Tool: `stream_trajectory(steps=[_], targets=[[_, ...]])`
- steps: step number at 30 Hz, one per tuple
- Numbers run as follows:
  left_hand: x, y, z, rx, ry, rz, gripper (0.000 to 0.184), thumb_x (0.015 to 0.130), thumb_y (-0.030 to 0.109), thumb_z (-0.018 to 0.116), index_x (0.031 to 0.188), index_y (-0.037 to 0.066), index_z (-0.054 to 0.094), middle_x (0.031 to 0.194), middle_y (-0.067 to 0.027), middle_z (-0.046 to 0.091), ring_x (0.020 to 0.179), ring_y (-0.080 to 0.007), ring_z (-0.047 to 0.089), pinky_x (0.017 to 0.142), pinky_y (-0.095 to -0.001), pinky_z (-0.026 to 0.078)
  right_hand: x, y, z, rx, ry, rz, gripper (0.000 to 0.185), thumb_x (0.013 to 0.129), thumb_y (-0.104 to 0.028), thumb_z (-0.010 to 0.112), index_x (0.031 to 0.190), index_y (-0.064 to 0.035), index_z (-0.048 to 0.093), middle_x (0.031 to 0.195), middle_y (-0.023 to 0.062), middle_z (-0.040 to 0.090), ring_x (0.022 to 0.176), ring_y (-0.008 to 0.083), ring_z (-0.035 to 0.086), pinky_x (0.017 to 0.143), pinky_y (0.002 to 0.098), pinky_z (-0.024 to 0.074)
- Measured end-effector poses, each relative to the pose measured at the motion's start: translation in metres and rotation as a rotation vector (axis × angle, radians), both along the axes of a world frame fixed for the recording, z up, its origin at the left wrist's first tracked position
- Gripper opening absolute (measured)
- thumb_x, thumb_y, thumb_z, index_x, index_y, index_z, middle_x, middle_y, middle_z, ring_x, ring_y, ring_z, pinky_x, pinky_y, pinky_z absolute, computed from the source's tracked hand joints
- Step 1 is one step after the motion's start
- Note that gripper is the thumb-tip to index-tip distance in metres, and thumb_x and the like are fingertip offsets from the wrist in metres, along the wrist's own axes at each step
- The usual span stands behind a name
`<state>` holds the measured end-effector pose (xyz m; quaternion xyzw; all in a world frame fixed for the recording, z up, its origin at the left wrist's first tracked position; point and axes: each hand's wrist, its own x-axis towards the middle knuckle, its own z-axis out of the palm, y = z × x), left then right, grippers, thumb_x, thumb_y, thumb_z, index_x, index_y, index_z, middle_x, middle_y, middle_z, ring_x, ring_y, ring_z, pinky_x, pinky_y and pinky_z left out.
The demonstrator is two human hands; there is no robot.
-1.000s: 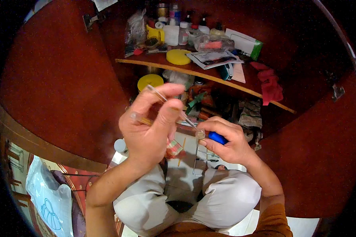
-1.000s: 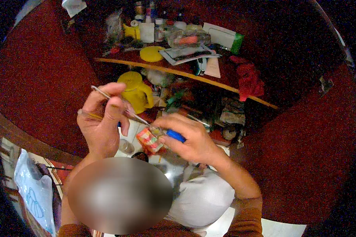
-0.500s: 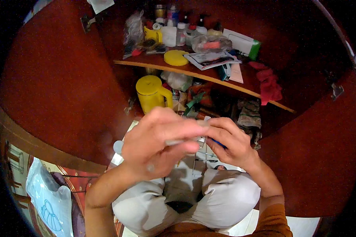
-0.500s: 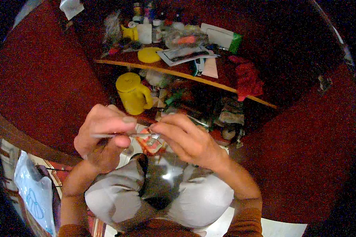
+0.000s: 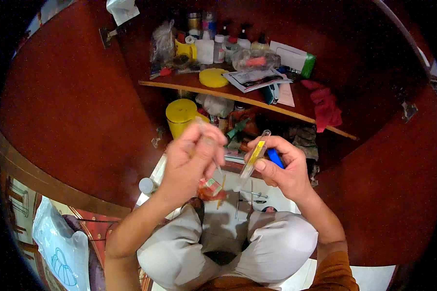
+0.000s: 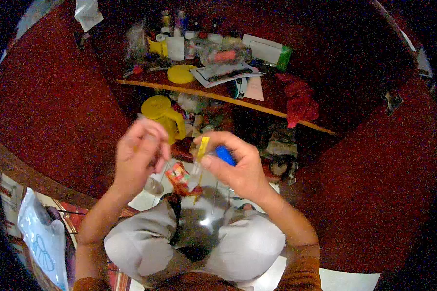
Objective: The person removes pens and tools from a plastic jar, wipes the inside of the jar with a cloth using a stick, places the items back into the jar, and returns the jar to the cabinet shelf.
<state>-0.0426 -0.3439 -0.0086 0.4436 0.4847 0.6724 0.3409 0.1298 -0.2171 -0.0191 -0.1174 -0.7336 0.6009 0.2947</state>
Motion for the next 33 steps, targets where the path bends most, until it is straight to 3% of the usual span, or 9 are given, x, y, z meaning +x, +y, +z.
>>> stream_trajectory(steps=[3, 9, 12, 15, 16, 19, 20, 24, 33], targets=[[0.006, 0.011, -0.017, -0.186, 0.102, -0.138, 0.022, 0.092, 0.022, 0.061, 0.102, 0.004, 0.056, 0.073, 0.0004, 0.056, 0.056, -0.0035, 0.047, 0.051, -0.0187, 0.039, 0.001, 0.002, 0.0, -0.181, -0.019, 0.025, 0.031, 0.087, -0.013, 0.065, 0.115, -0.0047, 0.058, 0.091, 0.0014, 0.062, 0.062, 0.0047, 0.052, 0.053, 0.0209, 0.0423], [0.01, 0.016, -0.028, -0.276, 0.158, -0.223, 0.018, 0.087, 0.02, 0.068, 0.093, 0.003, 0.064, 0.074, 0.0041, 0.058, 0.063, -0.0016, 0.05, 0.055, -0.0186, 0.04, -0.006, 0.0, -0.005, -0.23, 0.006, -0.072, 0.027, 0.089, -0.018, 0.063, 0.112, -0.0063, 0.058, 0.078, -0.0024, 0.057, 0.051, 0.0024, 0.042, 0.043, 0.0188, 0.0312], [0.009, 0.012, -0.02, -0.379, 0.099, -0.335, 0.019, 0.088, 0.02, 0.066, 0.094, 0.002, 0.064, 0.077, 0.0028, 0.061, 0.066, -0.0023, 0.051, 0.057, -0.0193, 0.041, 0.0, 0.015, -0.003, -0.427, -0.032, -0.146, 0.024, 0.091, -0.027, 0.057, 0.106, -0.0076, 0.059, 0.074, -0.0014, 0.054, 0.051, 0.0039, 0.041, 0.043, 0.0204, 0.0299], [0.013, 0.014, -0.025, -0.409, 0.102, -0.522, 0.022, 0.089, 0.02, 0.066, 0.097, 0.001, 0.064, 0.082, -0.0004, 0.063, 0.071, -0.0049, 0.054, 0.063, -0.0208, 0.043, 0.002, 0.032, -0.017, -0.711, 0.304, -0.061, 0.023, 0.093, -0.029, 0.051, 0.1, -0.009, 0.057, 0.069, -0.0007, 0.051, 0.055, 0.0077, 0.044, 0.048, 0.0235, 0.033], [0.016, 0.015, -0.029, -0.418, 0.115, -0.562, 0.022, 0.088, 0.021, 0.066, 0.096, 0.0, 0.065, 0.083, -0.0009, 0.064, 0.072, -0.0055, 0.055, 0.064, -0.0211, 0.044, 0.0, 0.034, -0.018, -0.786, 0.383, 0.028, 0.021, 0.092, -0.027, 0.05, 0.1, -0.0085, 0.055, 0.071, 0.0006, 0.05, 0.063, 0.0123, 0.049, 0.058, 0.0272, 0.04], [0.017, 0.019, -0.032, -0.441, 0.171, -0.589, 0.023, 0.086, 0.022, 0.069, 0.093, 0.0, 0.064, 0.082, -0.0017, 0.064, 0.072, -0.0062, 0.055, 0.064, -0.0216, 0.044, -0.004, 0.033, -0.02, -0.827, 0.391, 0.042, 0.02, 0.091, -0.023, 0.049, 0.104, -0.0074, 0.054, 0.078, 0.0028, 0.054, 0.07, 0.0157, 0.053, 0.066, 0.0301, 0.045], [0.017, 0.02, -0.033, -0.449, 0.192, -0.582, 0.023, 0.086, 0.022, 0.069, 0.092, 0.0, 0.064, 0.081, -0.0019, 0.064, 0.072, -0.0063, 0.055, 0.064, -0.0216, 0.044, -0.003, 0.036, -0.023, -0.789, 0.378, 0.055, 0.017, 0.092, -0.017, 0.051, 0.106, -0.0068, 0.052, 0.089, 0.0063, 0.058, 0.081, 0.0192, 0.059, 0.076, 0.0338, 0.0498], [0.018, 0.019, -0.034, -0.454, 0.177, -0.483, 0.018, 0.085, 0.022, 0.071, 0.087, 0.005, 0.067, 0.073, 0.0036, 0.062, 0.063, -0.0009, 0.05, 0.056, -0.0186, 0.039, -0.007, 0.031, -0.019, -0.799, 0.426, -0.004, 0.014, 0.091, -0.011, 0.058, 0.103, -0.0065, 0.051, 0.098, 0.0107, 0.06, 0.098, 0.0271, 0.062, 0.087, 0.0383, 0.0523], [0.014, 0.017, -0.029, -0.507, 0.293, -0.422, 0.017, 0.084, 0.021, 0.071, 0.087, 0.005, 0.068, 0.074, 0.0031, 0.063, 0.063, -0.002, 0.052, 0.056, -0.019, 0.04, -0.005, 0.03, -0.017, -0.661, 0.371, -0.133, 0.022, 0.09, -0.014, 0.061, 0.107, -0.0058, 0.051, 0.096, 0.0103, 0.062, 0.088, 0.0238, 0.066, 0.078, 0.0352, 0.0557]])
